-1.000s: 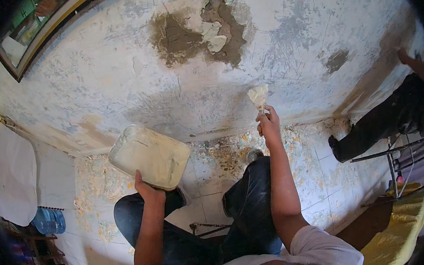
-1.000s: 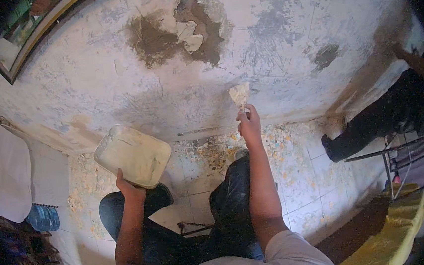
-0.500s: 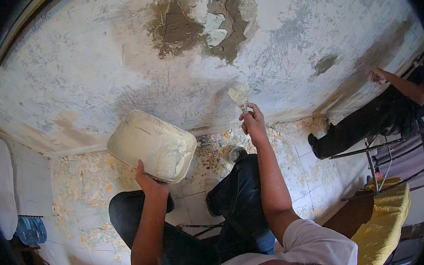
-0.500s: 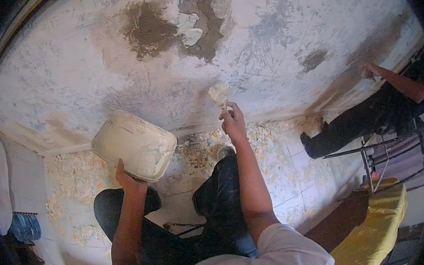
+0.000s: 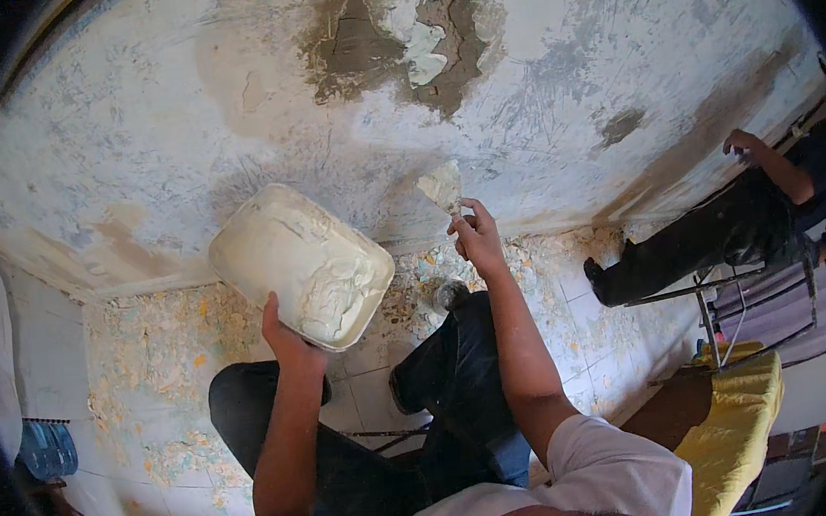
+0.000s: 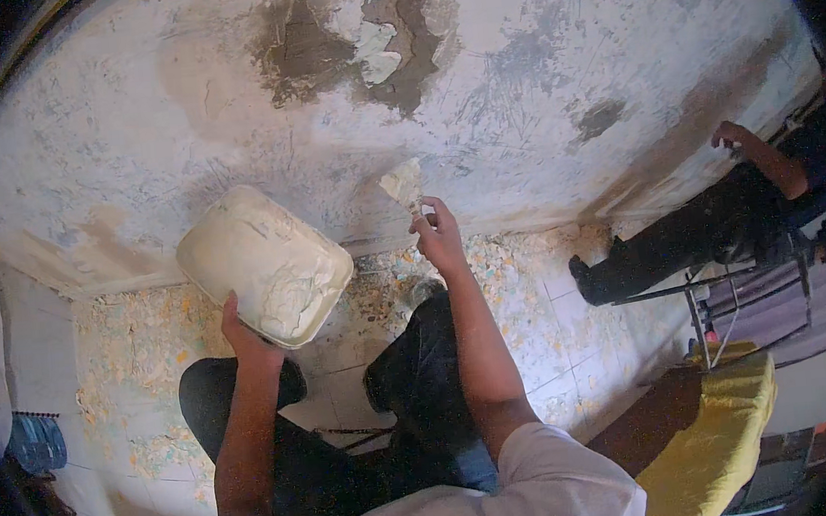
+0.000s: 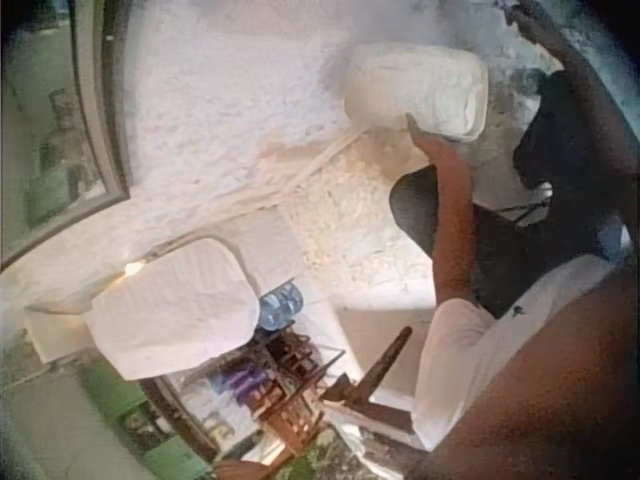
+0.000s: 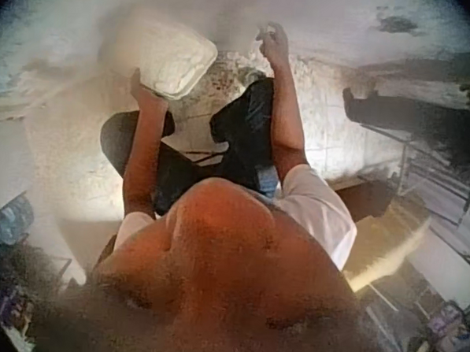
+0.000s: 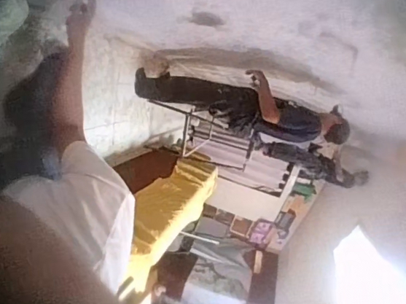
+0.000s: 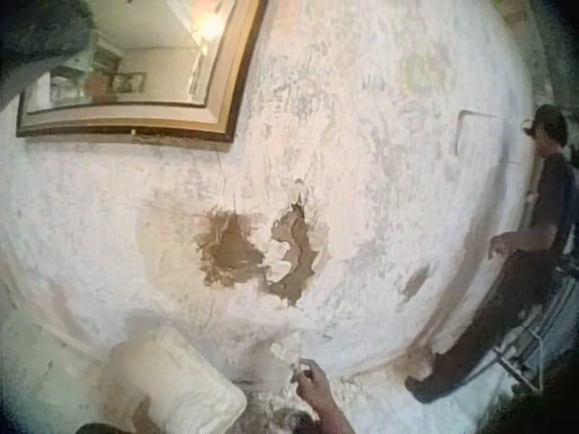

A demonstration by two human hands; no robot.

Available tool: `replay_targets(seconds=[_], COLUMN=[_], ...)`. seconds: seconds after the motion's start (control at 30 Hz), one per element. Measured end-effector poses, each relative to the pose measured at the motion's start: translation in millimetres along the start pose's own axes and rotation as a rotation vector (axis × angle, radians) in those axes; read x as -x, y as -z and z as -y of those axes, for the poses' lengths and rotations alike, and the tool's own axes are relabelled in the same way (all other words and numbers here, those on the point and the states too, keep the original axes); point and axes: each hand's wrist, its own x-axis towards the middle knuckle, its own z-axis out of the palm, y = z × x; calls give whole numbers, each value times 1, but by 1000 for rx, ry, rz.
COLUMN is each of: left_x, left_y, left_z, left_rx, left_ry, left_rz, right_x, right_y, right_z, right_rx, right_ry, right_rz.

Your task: The person applies wall putty from a plastic container to a damaged wall using a putty knife.

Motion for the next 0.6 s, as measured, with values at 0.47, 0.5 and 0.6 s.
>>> replay_targets(seconds=[0.47,0.5,0.6], left_x=[29,33,33], left_y=[53,55,70], left_z=[-66,-69,-81], left_rx=[37,38,63], left_ry=[-39,0,50], left_rz=[12,27,74], right_x=[154,162,187], right_y=[-119,-122,-139], right_z=[96,96,106], right_rx=[113,241,424], right_ry=[206,275,354], right_rz=[225,248,286])
